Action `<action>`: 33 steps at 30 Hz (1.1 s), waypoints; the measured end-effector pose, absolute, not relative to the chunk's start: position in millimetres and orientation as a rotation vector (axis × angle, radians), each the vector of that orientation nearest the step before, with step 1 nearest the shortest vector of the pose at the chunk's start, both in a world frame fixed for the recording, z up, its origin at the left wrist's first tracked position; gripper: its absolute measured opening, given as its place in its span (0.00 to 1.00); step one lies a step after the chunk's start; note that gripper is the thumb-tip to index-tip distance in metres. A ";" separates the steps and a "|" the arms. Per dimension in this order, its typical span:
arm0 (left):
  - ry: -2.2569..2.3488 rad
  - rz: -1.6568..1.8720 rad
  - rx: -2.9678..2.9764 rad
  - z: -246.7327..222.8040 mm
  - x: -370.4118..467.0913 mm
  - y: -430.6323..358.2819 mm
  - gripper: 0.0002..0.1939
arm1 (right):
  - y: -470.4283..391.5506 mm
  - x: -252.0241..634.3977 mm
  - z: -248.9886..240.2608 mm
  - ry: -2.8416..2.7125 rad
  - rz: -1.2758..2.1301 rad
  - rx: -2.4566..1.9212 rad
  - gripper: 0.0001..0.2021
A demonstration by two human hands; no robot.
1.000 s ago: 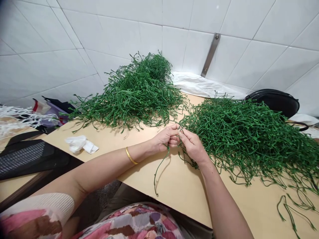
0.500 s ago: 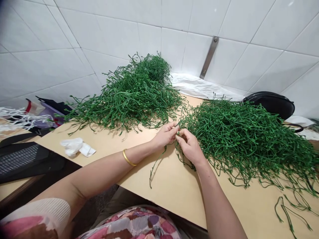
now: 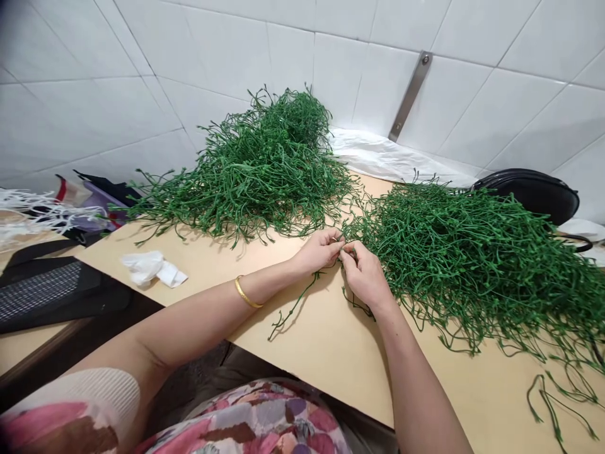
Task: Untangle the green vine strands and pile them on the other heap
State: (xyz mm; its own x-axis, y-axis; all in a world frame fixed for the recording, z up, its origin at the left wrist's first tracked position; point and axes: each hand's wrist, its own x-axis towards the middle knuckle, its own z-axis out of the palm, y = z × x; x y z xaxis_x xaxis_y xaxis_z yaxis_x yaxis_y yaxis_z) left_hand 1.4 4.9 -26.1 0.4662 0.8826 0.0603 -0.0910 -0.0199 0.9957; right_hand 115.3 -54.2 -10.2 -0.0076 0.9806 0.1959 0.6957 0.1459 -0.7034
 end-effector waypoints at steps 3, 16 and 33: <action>0.734 0.930 1.357 -29.9 3.2 4.9 0.05 | -55.5 114.6 -7.1 -1.878 0.380 -1.713 0.12; 0.811 0.825 1.293 -24.9 3.1 2.2 0.06 | -63.5 115.5 2.5 -2.406 -0.072 -1.924 0.13; 0.391 0.723 0.735 2.8 -7.2 -7.8 0.07 | -67.9 130.8 9.1 -1.407 1.234 -0.930 0.15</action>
State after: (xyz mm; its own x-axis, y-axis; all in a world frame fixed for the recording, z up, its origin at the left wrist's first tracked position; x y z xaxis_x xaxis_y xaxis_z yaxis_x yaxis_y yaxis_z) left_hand -7.2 -7.8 2.8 0.6949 0.7151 -0.0761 -0.4557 0.5197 0.7227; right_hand 130.8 -67.9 9.1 -0.1998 0.9611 0.1909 -0.0644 0.1815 -0.9813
